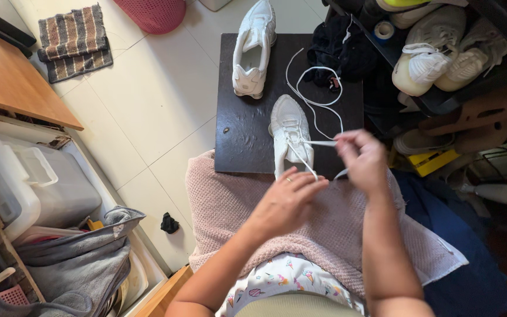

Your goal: The person removes the laces from a white sneaker and then re-laces it by threading the laces through the eyelets and tying a knot. The task is performed on a small table placed on their lap.

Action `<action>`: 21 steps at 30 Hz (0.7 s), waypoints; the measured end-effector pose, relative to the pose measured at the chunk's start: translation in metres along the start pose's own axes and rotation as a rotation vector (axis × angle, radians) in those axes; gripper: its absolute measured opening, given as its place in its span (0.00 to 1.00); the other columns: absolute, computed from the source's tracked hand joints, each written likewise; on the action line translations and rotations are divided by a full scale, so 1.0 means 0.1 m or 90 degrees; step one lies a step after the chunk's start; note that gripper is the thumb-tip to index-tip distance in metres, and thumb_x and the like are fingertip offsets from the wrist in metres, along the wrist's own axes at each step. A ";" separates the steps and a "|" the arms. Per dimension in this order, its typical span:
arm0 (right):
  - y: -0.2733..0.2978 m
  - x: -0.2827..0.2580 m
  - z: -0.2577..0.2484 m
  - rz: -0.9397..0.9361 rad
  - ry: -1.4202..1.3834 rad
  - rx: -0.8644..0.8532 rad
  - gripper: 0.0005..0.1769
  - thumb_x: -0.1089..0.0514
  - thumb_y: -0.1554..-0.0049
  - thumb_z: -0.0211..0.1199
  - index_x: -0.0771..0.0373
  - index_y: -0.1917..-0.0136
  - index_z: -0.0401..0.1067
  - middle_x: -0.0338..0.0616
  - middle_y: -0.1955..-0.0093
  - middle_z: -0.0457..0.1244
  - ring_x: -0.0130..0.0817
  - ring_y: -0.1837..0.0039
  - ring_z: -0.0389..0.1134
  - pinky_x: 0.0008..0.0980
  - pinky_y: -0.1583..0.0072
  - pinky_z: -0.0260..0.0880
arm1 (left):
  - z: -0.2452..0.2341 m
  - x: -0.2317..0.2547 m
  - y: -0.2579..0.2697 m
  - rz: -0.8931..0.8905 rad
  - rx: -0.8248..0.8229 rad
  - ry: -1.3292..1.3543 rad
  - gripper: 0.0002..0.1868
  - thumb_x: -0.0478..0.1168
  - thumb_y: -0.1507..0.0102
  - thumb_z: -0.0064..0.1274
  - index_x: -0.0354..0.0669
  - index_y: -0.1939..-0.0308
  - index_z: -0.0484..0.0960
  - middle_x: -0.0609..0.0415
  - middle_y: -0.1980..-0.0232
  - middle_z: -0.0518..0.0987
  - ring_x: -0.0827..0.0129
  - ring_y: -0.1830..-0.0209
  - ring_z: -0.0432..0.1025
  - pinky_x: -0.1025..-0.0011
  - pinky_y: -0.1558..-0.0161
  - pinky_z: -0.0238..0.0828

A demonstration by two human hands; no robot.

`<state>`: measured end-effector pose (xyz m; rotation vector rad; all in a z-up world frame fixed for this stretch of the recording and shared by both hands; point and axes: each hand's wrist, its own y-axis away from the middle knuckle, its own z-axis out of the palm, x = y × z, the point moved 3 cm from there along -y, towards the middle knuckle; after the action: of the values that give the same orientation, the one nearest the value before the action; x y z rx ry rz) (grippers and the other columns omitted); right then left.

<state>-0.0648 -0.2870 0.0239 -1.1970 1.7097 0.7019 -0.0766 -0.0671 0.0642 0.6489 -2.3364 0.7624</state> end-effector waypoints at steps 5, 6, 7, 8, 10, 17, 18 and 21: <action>-0.40 0.18 -0.04 -0.059 0.044 0.043 0.05 0.64 0.38 0.65 0.64 0.48 0.78 0.38 0.56 0.71 0.24 0.54 0.71 0.24 0.50 0.71 | -0.58 -0.32 -0.04 -0.046 0.213 0.026 0.25 0.23 0.44 0.55 0.46 0.44 0.83 0.52 0.47 0.84 0.58 0.43 0.79 0.53 0.29 0.66; -0.41 0.16 0.00 -0.070 0.075 0.042 0.05 0.64 0.39 0.65 0.64 0.49 0.79 0.39 0.55 0.71 0.24 0.54 0.71 0.25 0.50 0.71 | -0.67 -0.38 -0.05 -0.054 0.222 0.008 0.22 0.23 0.42 0.56 0.46 0.47 0.84 0.53 0.48 0.85 0.59 0.43 0.80 0.53 0.29 0.67; -0.36 0.09 0.05 -0.158 0.179 0.074 0.06 0.63 0.42 0.68 0.63 0.51 0.79 0.41 0.54 0.71 0.29 0.52 0.71 0.28 0.49 0.71 | -0.77 -0.44 -0.06 -0.063 0.232 -0.011 0.20 0.24 0.41 0.57 0.47 0.49 0.85 0.55 0.49 0.86 0.60 0.44 0.81 0.52 0.30 0.68; -0.26 0.00 0.12 -0.247 0.283 0.105 0.07 0.61 0.46 0.71 0.61 0.53 0.80 0.44 0.52 0.71 0.34 0.51 0.71 0.31 0.49 0.71 | -0.86 -0.48 -0.07 -0.072 0.242 -0.030 0.17 0.24 0.40 0.58 0.47 0.51 0.86 0.56 0.51 0.86 0.60 0.44 0.82 0.52 0.31 0.69; -0.08 -0.10 0.26 -0.234 0.297 0.073 0.10 0.59 0.49 0.74 0.61 0.53 0.80 0.46 0.51 0.70 0.35 0.53 0.71 0.31 0.50 0.73 | -1.00 -0.59 -0.06 -0.194 0.251 0.061 0.11 0.29 0.39 0.62 0.45 0.54 0.88 0.54 0.55 0.84 0.66 0.54 0.80 0.64 0.51 0.77; 0.11 0.06 0.47 0.019 0.037 -0.050 0.15 0.58 0.48 0.74 0.68 0.49 0.79 0.44 0.57 0.72 0.26 0.59 0.72 0.26 0.55 0.74 | -1.60 -0.81 0.12 -0.301 0.312 0.322 0.08 0.29 0.34 0.59 0.36 0.51 0.88 0.51 0.54 0.81 0.73 0.62 0.75 0.75 0.62 0.75; 0.08 0.15 0.47 0.044 0.022 -0.044 0.12 0.59 0.46 0.73 0.68 0.50 0.80 0.44 0.58 0.73 0.26 0.59 0.72 0.26 0.55 0.74 | -1.67 -0.81 0.14 -0.309 0.344 0.383 0.09 0.28 0.33 0.58 0.35 0.49 0.87 0.48 0.54 0.82 0.71 0.60 0.78 0.74 0.59 0.78; 0.02 0.46 0.53 0.103 -0.195 -0.070 0.09 0.63 0.41 0.67 0.71 0.49 0.77 0.44 0.58 0.71 0.26 0.58 0.72 0.26 0.54 0.75 | -1.81 -0.74 0.18 -0.313 0.399 0.494 0.14 0.27 0.34 0.55 0.37 0.44 0.81 0.44 0.51 0.83 0.67 0.52 0.81 0.73 0.49 0.82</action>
<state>-0.0536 -0.2613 -0.0403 -0.9732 1.5359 1.0326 0.0337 0.0825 0.1287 0.9259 -1.1618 1.2350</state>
